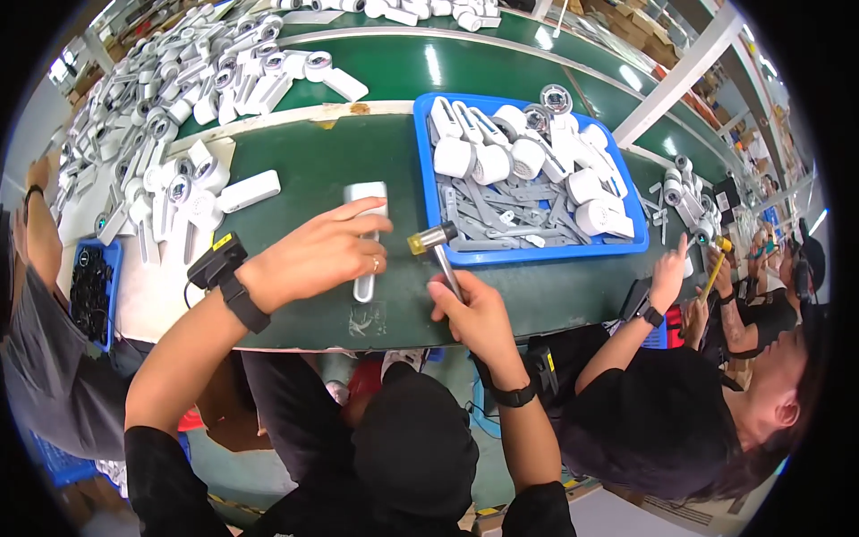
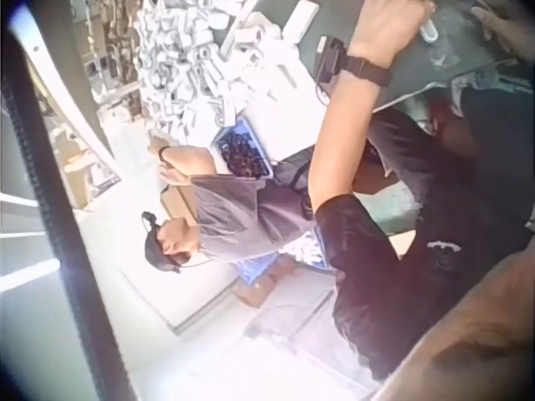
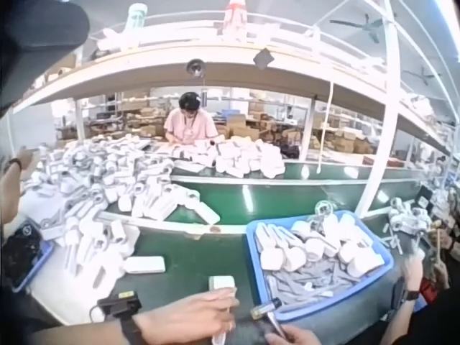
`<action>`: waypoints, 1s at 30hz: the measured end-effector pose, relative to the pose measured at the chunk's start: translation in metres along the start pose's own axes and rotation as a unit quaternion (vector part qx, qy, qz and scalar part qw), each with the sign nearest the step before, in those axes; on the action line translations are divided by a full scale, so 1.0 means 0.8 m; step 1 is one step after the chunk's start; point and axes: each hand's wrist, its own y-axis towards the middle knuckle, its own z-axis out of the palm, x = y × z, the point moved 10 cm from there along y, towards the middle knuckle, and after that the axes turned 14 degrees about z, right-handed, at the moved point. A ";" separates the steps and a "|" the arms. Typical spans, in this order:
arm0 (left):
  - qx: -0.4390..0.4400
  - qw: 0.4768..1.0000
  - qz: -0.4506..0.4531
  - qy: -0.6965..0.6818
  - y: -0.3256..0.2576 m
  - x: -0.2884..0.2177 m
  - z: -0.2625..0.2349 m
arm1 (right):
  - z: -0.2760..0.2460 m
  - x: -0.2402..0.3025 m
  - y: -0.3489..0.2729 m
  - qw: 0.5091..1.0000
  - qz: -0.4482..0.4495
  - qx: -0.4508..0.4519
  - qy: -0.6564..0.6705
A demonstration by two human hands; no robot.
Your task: The person assembles handheld fans by fitting a plastic cover onto the handle and tapping it into place with a hammer. They then attach a fan head to the handle, tap the connection with the hammer, and place the finished fan onto the conveyor belt.
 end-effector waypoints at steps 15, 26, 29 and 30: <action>-0.286 0.877 -0.383 -0.051 -0.106 -0.031 0.030 | 0.001 -0.009 -0.002 0.996 -0.063 0.046 0.045; -0.364 0.865 -0.344 0.032 -0.108 -0.037 0.031 | 0.052 0.121 -0.068 0.844 -0.336 -0.174 -0.379; -0.369 0.868 -0.331 0.034 -0.107 -0.039 0.035 | 0.065 0.137 -0.076 0.829 -0.335 -0.189 -0.406; -0.372 0.867 -0.331 0.035 -0.108 -0.039 0.035 | 0.068 0.140 -0.077 0.829 -0.335 -0.186 -0.407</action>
